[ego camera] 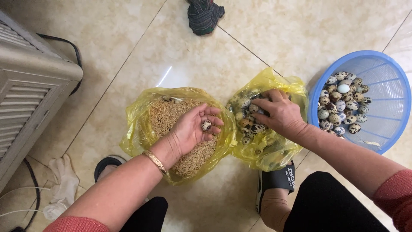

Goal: Sorting quail eggs from a bag of grain and placing them into a plastic basket

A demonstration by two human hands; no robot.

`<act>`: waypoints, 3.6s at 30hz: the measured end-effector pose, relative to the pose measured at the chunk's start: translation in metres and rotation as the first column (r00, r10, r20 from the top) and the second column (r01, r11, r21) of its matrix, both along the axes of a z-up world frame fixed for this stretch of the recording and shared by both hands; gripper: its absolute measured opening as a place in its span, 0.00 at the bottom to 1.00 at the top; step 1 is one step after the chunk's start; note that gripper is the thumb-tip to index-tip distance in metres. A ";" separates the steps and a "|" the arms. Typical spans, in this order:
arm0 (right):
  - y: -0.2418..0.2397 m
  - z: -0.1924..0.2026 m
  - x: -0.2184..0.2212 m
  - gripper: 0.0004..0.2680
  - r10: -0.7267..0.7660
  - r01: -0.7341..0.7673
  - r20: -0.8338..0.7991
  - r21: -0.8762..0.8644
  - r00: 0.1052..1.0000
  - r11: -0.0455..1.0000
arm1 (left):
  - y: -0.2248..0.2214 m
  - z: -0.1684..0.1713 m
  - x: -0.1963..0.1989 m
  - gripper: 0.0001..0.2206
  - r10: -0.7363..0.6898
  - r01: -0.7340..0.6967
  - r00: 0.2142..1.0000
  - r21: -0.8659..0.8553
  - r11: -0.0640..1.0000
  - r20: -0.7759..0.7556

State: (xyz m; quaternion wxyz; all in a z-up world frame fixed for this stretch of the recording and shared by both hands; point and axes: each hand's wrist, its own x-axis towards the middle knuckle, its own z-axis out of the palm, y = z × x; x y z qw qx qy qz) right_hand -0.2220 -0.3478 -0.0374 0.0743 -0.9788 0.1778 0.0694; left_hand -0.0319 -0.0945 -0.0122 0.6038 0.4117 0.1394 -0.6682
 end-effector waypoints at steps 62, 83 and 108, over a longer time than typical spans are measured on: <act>0.185 0.042 0.151 0.10 0.527 -0.433 -0.380 0.309 0.761 0.847 | 0.053 0.001 0.073 0.16 -0.604 0.153 0.184 0.585 0.797 0.775; 0.169 -0.004 0.147 0.15 0.493 -0.253 -0.419 0.509 0.762 0.823 | 0.078 0.002 0.073 0.15 -0.482 0.074 0.233 0.479 0.875 0.844; -0.005 0.073 0.071 0.15 0.007 0.119 -0.750 0.114 0.662 0.986 | 0.096 0.025 0.046 0.12 -0.575 0.234 -0.184 0.604 0.762 0.797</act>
